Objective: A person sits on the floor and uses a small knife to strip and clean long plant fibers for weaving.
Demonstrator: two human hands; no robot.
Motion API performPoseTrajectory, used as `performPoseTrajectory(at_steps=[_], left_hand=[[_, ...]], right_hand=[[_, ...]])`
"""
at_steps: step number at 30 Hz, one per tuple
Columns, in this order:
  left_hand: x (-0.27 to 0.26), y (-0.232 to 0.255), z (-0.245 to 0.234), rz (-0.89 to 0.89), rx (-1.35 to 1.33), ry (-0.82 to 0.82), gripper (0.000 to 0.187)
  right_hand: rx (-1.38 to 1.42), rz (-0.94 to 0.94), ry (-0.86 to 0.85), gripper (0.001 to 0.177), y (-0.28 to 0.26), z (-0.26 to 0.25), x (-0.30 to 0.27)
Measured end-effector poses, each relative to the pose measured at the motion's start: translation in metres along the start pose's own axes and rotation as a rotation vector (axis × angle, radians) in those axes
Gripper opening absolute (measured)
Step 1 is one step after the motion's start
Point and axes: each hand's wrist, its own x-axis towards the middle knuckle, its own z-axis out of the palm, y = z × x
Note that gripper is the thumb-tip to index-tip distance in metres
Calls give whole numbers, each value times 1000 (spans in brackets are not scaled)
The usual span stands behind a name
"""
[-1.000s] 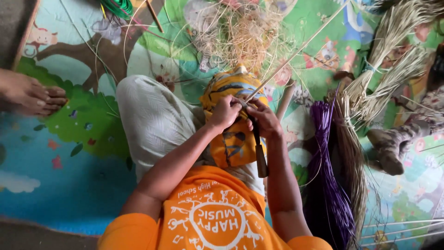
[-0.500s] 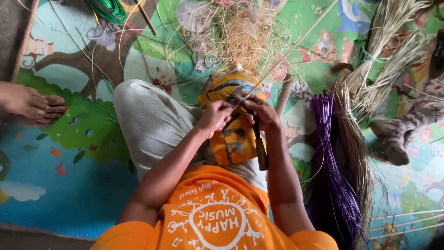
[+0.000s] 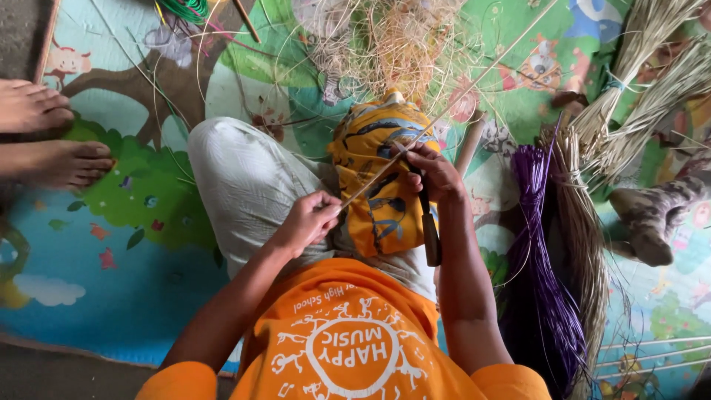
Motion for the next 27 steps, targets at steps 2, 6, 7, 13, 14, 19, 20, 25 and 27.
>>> performPoseTrajectory(at_steps=[2, 6, 7, 13, 14, 19, 20, 25, 27], left_hand=[[-18, -4, -16, -24, 25, 28, 17], [-55, -22, -53, -20, 97, 72, 13], [-65, -22, -59, -23, 97, 77, 13], [-120, -23, -112, -86, 171, 88, 11], [-129, -31, -122, -114, 104, 71, 10], [-110, 14, -107, -221, 329, -241, 26], [-108, 49, -78, -193, 548, -283, 42], [17, 49, 3, 70, 866, -268, 63], [104, -5, 33, 127, 483, -116, 39]], right_hand=[[2, 15, -3, 16, 5, -23, 12], [-13, 10, -1, 16, 17, -60, 33], [-11, 15, -3, 16, 16, -56, 32], [16, 9, -11, 14, 9, -41, 28], [14, 18, -12, 15, 10, -41, 27], [-1, 35, -12, 17, 11, -38, 30], [-1, 41, -11, 17, 12, -40, 30], [-4, 45, -9, 19, 8, -26, 23], [-15, 26, 4, 19, 7, -22, 17]])
